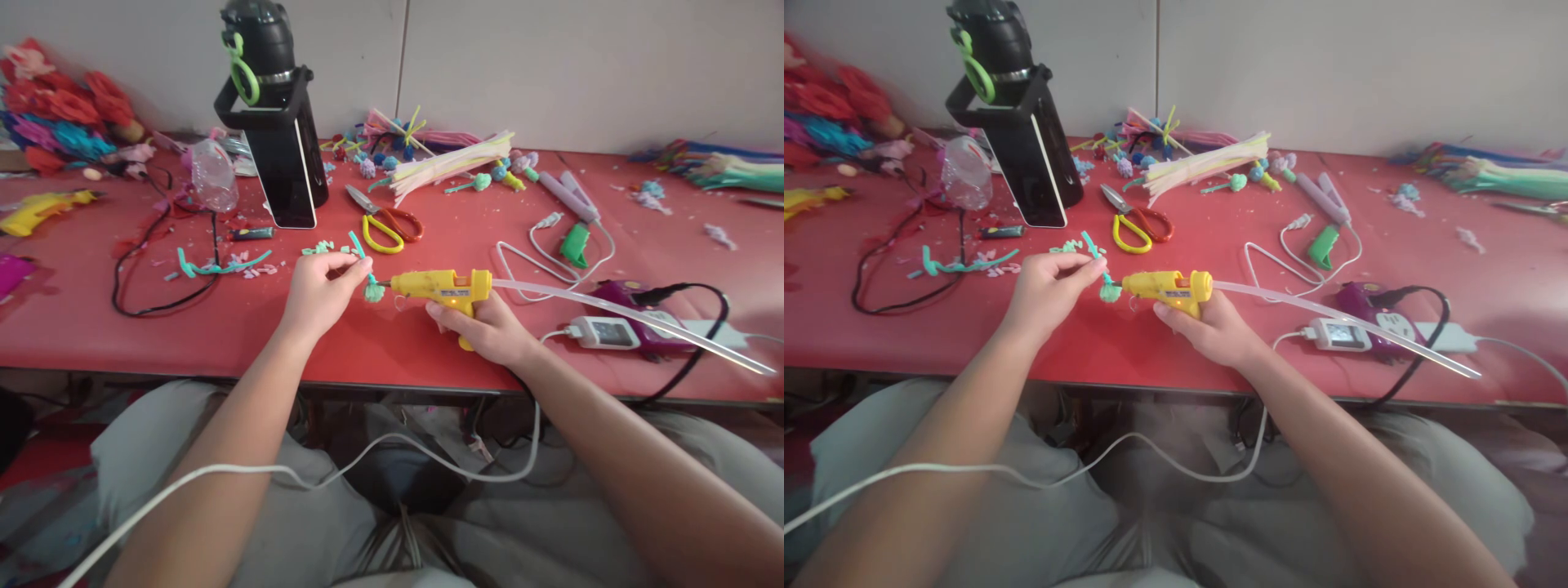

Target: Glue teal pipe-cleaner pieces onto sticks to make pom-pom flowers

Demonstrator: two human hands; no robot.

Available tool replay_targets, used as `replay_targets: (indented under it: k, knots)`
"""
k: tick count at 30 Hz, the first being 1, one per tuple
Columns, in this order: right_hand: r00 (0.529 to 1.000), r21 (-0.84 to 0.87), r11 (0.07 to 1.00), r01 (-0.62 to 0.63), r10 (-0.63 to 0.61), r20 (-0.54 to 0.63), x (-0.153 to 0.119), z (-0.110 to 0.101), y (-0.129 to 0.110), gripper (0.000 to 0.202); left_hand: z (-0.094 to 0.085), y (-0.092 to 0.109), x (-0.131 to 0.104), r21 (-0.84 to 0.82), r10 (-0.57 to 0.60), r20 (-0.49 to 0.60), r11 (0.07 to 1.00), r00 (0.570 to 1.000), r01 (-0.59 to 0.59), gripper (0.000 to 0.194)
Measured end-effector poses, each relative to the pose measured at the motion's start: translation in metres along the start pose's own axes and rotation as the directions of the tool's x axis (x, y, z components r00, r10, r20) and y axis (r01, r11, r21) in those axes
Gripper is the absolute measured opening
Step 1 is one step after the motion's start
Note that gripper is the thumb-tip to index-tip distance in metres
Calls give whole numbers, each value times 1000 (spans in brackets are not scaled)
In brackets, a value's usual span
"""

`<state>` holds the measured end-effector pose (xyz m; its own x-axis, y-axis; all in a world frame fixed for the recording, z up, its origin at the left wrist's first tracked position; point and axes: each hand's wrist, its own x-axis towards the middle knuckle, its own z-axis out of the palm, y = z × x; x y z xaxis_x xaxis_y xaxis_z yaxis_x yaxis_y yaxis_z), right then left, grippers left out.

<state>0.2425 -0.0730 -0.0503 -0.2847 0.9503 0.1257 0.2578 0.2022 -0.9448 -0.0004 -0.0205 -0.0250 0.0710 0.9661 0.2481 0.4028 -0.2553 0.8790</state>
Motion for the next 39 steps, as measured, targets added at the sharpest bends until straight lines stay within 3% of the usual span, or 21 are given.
replay_targets:
  k: [17, 20, 23, 29, 35, 39]
  knots:
    - [999, -36, 999, 27, -27, 19, 1, -3, -5, 32, -8, -1, 4, -11, 4, -73, 1000, 997, -5, 24]
    - [997, -114, 993, 36, -44, -65, 0, -12, -8, 33, -10, -2, 5, -15, 21, -71, 1000, 997, -22, 24]
    - [977, -218, 974, -66, 19, -212, 2, -27, -12, 36, -10, -4, 6, -34, 34, -55, 999, 998, -36, 26]
    - [853, -447, 830, -333, 64, -518, 17, -65, 3, 34, -28, -3, 14, -6, 16, -85, 1000, 996, -16, 23]
    - [835, -596, 637, -489, 146, -530, 22, -70, 6, 37, -58, -6, 24, 61, -3, -276, 998, 961, 21, 17]
    - [828, -658, 527, -537, 182, -530, 6, -74, -11, 47, -64, -12, 27, 96, 11, -286, 995, 958, 18, 22]
